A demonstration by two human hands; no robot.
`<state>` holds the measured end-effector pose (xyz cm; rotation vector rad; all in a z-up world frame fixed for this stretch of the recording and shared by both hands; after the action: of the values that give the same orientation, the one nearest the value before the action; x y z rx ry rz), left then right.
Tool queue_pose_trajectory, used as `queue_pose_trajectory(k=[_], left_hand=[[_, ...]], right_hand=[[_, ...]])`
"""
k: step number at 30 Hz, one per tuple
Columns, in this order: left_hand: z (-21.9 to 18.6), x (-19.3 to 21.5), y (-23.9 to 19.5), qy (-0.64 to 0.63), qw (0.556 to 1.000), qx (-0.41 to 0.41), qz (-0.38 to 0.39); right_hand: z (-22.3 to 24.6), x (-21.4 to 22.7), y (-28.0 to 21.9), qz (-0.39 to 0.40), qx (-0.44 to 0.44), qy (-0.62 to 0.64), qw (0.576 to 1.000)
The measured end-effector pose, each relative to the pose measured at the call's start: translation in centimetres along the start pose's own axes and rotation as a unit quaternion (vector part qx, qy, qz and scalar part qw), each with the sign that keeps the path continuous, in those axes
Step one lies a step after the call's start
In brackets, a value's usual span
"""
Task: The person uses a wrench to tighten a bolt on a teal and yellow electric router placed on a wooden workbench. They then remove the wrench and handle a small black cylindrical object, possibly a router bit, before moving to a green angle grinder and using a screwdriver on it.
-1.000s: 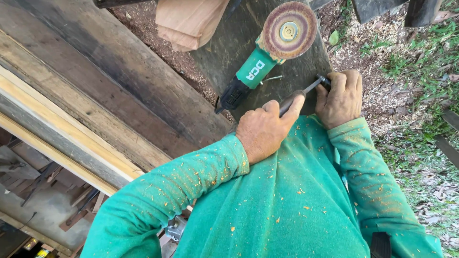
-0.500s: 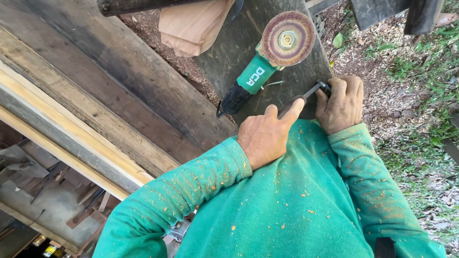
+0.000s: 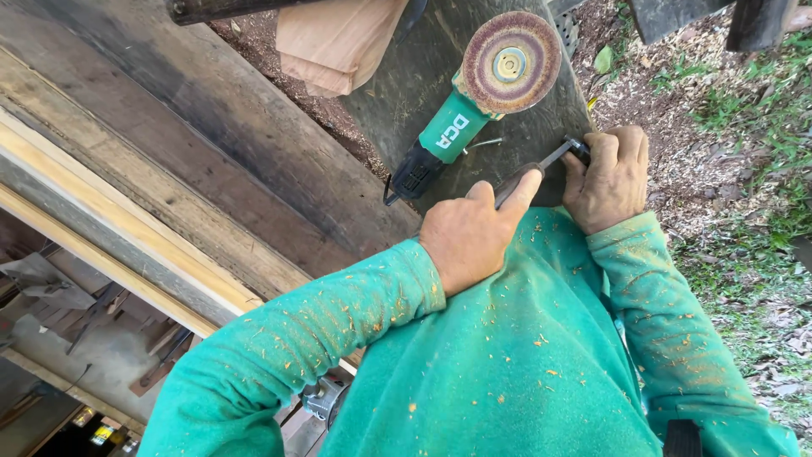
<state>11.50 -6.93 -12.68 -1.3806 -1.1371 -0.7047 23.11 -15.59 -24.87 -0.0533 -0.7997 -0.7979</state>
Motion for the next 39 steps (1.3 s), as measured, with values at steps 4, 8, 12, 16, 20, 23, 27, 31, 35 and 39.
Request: queue_pose_trajectory(k=[4, 8, 12, 16, 20, 23, 27, 31, 35, 39], left_hand=[[0.0, -1.5, 0.2, 0.004, 0.999, 0.001, 0.042], [-1.2, -1.3, 0.1, 0.154, 0.970, -0.054, -0.182], [0.8, 0.5, 0.2, -0.017, 0.999, 0.019, 0.048], [1.5, 1.0, -0.9, -0.075, 0.992, 0.073, 0.065], [1.9, 1.8, -1.1, -0.112, 0.990, 0.086, 0.014], [2.0, 1.0, -1.3, -0.117, 0.989, 0.074, 0.043], [1.9, 0.7, -1.3, -0.116, 0.988, 0.064, 0.073], [1.9, 1.0, -1.0, -0.127, 0.987, 0.061, 0.079], [1.8, 1.0, -0.8, -0.139, 0.984, 0.057, 0.099], [1.6, 0.8, -0.6, -0.108, 0.987, 0.044, 0.109]], right_hand=[[-0.2, -0.1, -0.1, 0.003, 0.003, 0.001, 1.000], [0.0, 0.1, 0.0, 0.003, 0.000, -0.002, 1.000], [-0.1, 0.3, -0.1, 0.021, -0.013, -0.006, 1.000], [1.2, 1.4, -0.7, 0.061, -0.044, -0.015, 0.997], [1.5, 2.1, -1.5, 0.035, -0.055, 0.025, 0.998], [1.4, 2.1, -1.8, 0.014, -0.069, 0.047, 0.996], [1.1, 1.9, -2.2, 0.011, -0.073, 0.028, 0.997], [1.4, 2.5, -2.0, 0.012, -0.079, 0.025, 0.996], [1.1, 2.5, -2.4, 0.015, -0.089, 0.011, 0.996], [1.6, 3.0, -2.3, 0.019, -0.096, 0.026, 0.995]])
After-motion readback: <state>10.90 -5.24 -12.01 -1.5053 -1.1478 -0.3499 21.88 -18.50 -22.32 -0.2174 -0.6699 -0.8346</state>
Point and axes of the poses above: each hand's wrist, its own y-axis towards the middle knuckle, its own x-axis out of the back of the hand, z = x × y, the point moved 8 cm from there along y, towards the middle knuckle, and after that the axes turned 6 degrees about -x, right-handed, at the moved point
